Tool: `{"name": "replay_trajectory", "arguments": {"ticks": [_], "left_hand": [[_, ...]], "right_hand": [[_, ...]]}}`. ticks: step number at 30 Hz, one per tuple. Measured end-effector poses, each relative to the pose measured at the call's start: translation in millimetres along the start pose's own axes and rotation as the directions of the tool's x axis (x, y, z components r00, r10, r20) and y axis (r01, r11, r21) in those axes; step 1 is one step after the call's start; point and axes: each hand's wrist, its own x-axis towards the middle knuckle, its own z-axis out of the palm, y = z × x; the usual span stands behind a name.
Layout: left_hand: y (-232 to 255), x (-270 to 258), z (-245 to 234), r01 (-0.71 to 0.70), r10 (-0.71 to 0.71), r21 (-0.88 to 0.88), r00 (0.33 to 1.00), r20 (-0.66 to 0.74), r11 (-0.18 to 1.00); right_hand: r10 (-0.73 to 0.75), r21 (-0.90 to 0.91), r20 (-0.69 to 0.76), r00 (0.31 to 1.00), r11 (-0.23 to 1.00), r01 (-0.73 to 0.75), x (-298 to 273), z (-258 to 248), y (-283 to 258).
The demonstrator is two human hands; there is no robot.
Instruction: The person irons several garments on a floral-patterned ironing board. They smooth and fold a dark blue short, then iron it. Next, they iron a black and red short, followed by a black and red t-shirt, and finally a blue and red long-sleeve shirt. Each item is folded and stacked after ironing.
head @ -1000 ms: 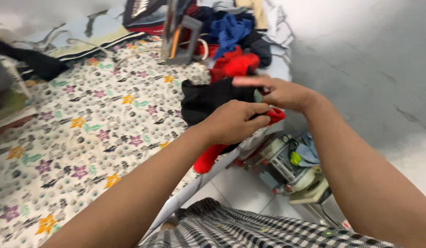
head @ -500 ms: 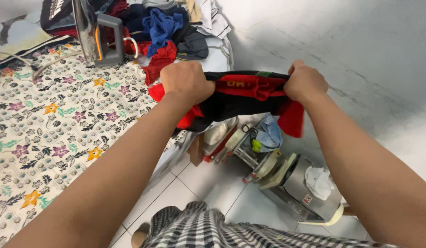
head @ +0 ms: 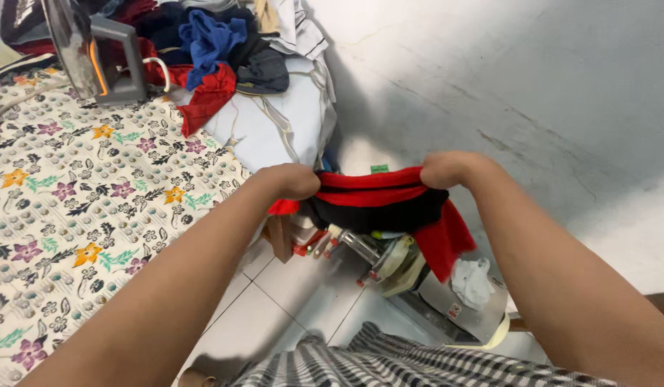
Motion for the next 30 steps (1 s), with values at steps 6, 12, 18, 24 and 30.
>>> {"name": "replay_trajectory", "arguments": {"ticks": [6, 12, 18, 24, 30], "left_hand": [[19.8, 8.5, -34.1, 0.105, -0.38, -0.439, 0.701, -0.604, 0.892], [7.3, -3.4, -53.3, -0.077, 0.341, 0.339, 0.008, -0.94, 0.937], [-25.6, -15.9, -55.9, -0.056, -0.059, -0.137, 0.698, -0.714, 0.989], [-77.8, -66.7, -84.4, -0.162, -0.034, -0.196, 0.682, -0.731, 0.967], [-132.3, -145.4, -84.6, -0.222, -0.016, -0.367, 0.838, -0.546, 0.903]], "right_hand": [[0.063, 0.308, -0.815, 0.577, 0.89, 0.337, -8.2, -39.0, -6.0], [-0.332, -0.211, -0.926, 0.181, 0.851, 0.48, -9.5, -61.9, 1.8], [-0.01, 0.451, -0.476, 0.879, 0.855, 0.254, 19.3, -40.9, -2.1], [-0.517, 0.948, -0.194, 0.834, 0.119, 0.295, 3.6, -90.0, -13.7], [-0.074, 0.072, -0.314, 0.946, 0.992, 0.101, 23.3, -142.3, -148.3]]}}
